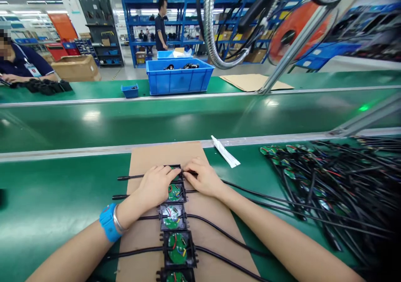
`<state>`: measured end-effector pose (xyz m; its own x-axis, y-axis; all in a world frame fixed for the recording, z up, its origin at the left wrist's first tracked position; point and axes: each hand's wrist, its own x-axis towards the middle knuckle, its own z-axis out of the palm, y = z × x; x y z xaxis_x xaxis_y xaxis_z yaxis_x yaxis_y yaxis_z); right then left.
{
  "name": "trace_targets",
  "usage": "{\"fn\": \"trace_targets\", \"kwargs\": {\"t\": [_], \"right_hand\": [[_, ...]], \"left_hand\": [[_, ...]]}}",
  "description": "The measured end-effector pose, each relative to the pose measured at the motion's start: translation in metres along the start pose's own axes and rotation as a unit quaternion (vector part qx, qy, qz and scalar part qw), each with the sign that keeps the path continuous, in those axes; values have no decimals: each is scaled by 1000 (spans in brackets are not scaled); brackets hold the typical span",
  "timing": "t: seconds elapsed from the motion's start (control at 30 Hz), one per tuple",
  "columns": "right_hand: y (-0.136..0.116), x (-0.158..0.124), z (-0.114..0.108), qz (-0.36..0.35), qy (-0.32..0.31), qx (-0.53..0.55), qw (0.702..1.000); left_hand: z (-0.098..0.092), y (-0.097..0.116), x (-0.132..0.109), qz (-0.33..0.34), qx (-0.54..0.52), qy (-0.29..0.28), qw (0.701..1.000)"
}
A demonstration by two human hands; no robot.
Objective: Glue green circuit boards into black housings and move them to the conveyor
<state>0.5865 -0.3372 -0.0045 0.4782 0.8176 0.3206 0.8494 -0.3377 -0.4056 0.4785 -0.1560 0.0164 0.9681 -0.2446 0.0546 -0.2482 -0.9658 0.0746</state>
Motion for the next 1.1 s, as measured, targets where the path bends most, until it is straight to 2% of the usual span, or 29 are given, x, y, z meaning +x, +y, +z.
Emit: {"fn": "trace_targets", "kwargs": {"t": [0.13, 0.33, 0.53, 0.63, 0.7, 0.8, 0.87, 0.93, 1.0, 1.1], "right_hand": [[4, 2, 3, -9, 9, 33, 999], [12, 9, 3, -47, -38, 59, 996], [11, 14, 0, -41, -51, 40, 997], [7, 10, -4, -25, -42, 16, 999], [0, 0, -13, -15, -33, 4, 999], [-22, -33, -40, -5, -22, -4, 1000], [-41, -66, -60, -9, -52, -1, 999], [-59, -102, -72, 5, -133, 7, 991], [-73, -134, -71, 33, -191, 3, 981], [-83, -162, -53, 88, -193, -17, 977]], "left_hand": [[-2, 2, 4, 15, 12, -16, 1000], [-5, 6, 7, 13, 15, -39, 999], [-5, 7, 7, 17, 10, -18, 1000], [-14, -1, 2, 35, -11, 3, 999], [-24, -9, -15, 22, -24, 29, 999], [-39, -20, -66, -14, -55, 59, 997], [-43, -20, -110, -16, -108, 39, 993], [-39, -14, -150, -12, -138, -16, 990], [-29, -3, -178, -24, -147, -34, 988], [-15, 13, -192, -63, -164, -22, 984]]}}
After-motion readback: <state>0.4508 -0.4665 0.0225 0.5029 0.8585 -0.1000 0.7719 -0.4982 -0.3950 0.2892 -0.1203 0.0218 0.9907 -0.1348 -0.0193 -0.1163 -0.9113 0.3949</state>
